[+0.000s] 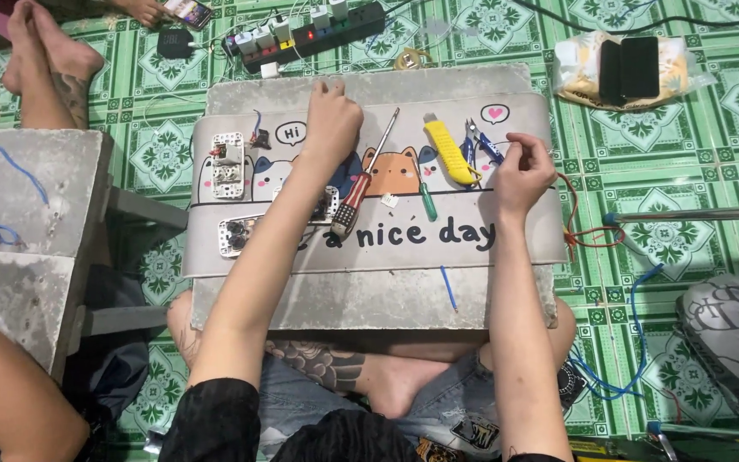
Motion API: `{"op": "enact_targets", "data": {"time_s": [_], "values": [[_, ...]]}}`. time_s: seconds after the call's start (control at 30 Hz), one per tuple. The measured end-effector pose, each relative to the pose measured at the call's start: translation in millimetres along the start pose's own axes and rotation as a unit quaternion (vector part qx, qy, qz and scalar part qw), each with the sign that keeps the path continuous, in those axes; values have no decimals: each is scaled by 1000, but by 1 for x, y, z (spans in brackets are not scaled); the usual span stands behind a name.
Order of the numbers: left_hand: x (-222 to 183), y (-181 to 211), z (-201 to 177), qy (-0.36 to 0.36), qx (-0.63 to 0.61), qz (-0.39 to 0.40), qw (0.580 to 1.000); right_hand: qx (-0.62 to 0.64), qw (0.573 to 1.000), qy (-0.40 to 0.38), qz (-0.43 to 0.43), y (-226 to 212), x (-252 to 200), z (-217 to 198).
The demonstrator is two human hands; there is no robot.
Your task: The person sits on the floor and works on electrical outlet components using a utility knife to strip wires and a screwdriver to tighten connections. They handle multiple outlet units and wires, occasionally adjusting their position and tools.
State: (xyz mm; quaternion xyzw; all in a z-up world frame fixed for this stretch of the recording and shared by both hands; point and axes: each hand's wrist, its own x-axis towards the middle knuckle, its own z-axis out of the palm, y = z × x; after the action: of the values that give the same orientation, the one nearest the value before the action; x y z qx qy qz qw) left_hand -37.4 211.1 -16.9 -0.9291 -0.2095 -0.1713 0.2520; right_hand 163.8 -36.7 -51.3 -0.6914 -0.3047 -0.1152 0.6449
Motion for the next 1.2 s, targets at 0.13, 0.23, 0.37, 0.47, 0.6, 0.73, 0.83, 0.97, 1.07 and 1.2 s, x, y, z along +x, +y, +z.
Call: {"op": "enact_targets", "data": {"time_s": [0.13,0.23,0.37,0.47,0.6,0.73,0.83,0.97,1.07,1.2], "values": [[1,-5,-9,-61,-21,5,998,-1,1000,0,-1,-3,0,-1],[-2,-12,-12,-78,-80,12,994,2,1000,-2,10,-4,0,-1],[-4,-7,-21,-85,-134,8,987,0,1000,-6,4,-4,-1,-2],[-4,1,-17,-85,-116,2,990,-4,1000,-7,2,-2,-1,-1],[-7,7,-7,-55,-50,3,997,-10,1000,-5,-1,3,-1,0],[-9,6,-13,-62,-17,58,996,-8,1000,2,3,-1,0,1],[-5,6,-30,-72,-17,82,994,-6,1000,-2,24,-3,-2,0],[15,38,-74,54,-174,51,982,15,999,-7,39,-2,-1,1],[29,129,-93,184,-316,44,930,27,998,7,59,1,-4,3],[29,240,-128,206,-406,129,881,38,998,17,41,12,-4,2]]}}
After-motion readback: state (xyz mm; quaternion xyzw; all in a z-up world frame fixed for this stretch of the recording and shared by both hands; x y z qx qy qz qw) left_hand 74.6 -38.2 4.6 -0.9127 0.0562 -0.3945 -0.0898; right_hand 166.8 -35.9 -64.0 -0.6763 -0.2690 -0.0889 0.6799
